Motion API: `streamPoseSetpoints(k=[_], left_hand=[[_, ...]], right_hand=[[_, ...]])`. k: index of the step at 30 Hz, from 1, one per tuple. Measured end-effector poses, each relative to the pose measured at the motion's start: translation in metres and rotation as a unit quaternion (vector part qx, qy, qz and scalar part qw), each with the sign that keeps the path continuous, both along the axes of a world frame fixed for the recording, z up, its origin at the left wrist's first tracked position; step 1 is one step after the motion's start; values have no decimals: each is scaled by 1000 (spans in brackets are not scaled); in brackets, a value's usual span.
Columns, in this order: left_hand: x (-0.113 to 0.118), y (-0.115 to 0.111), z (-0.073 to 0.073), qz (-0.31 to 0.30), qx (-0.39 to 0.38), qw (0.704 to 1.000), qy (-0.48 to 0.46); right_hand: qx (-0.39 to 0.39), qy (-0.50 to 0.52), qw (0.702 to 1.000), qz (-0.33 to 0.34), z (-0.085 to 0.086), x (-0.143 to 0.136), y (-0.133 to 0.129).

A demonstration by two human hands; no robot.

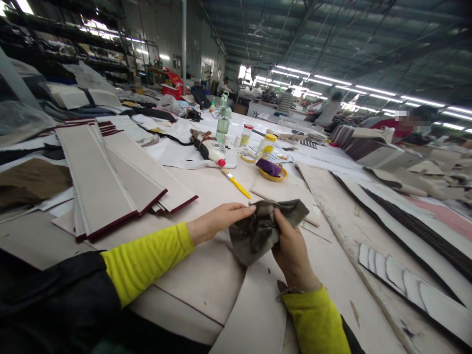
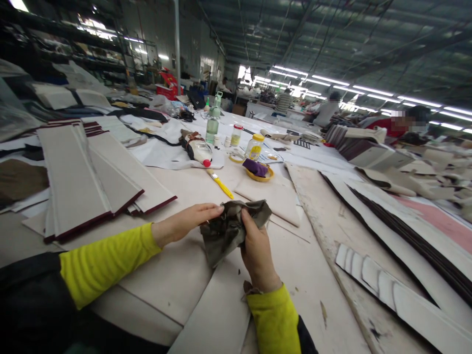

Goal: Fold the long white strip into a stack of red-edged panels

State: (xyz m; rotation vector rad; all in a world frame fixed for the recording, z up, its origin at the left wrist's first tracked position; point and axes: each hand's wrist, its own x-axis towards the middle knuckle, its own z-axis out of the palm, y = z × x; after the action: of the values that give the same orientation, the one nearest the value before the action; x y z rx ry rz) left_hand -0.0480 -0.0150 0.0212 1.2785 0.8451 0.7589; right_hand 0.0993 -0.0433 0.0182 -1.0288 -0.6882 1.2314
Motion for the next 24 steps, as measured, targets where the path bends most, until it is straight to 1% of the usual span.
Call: streamPoseSetpoints(k=[4, 7, 10, 12, 14, 16, 18, 21, 24], left_hand=[[0, 1, -1, 27, 2, 1000, 12], [0, 2, 0, 66, 18, 998, -15], [1, 2, 4, 113, 21, 992, -56], [2, 2, 6, 134, 13, 988, -80], [2, 2, 7, 139, -12, 986, -92], [0, 2, 6, 128, -44, 986, -95], [-3, 4, 6, 102, -63, 988, -96], [-10, 7, 10, 44, -77, 991, -96], [-16, 11, 15, -1, -79, 991, -104]], right_hand=[[1, -23, 999, 29, -4, -3, -2], [27, -59, 996, 57, -9, -5, -5], [41, -98, 991, 78, -14, -9, -6], [39, -114, 989, 89, -15, -12, -5], [29, -117, 989, 83, -15, -15, -5], [3, -101, 992, 74, -14, -17, -4], [-26, -59, 996, 69, -11, -17, -4], [-45, -7, 997, 64, -7, -14, -2], [-65, 18, 997, 32, -4, -10, 1]])
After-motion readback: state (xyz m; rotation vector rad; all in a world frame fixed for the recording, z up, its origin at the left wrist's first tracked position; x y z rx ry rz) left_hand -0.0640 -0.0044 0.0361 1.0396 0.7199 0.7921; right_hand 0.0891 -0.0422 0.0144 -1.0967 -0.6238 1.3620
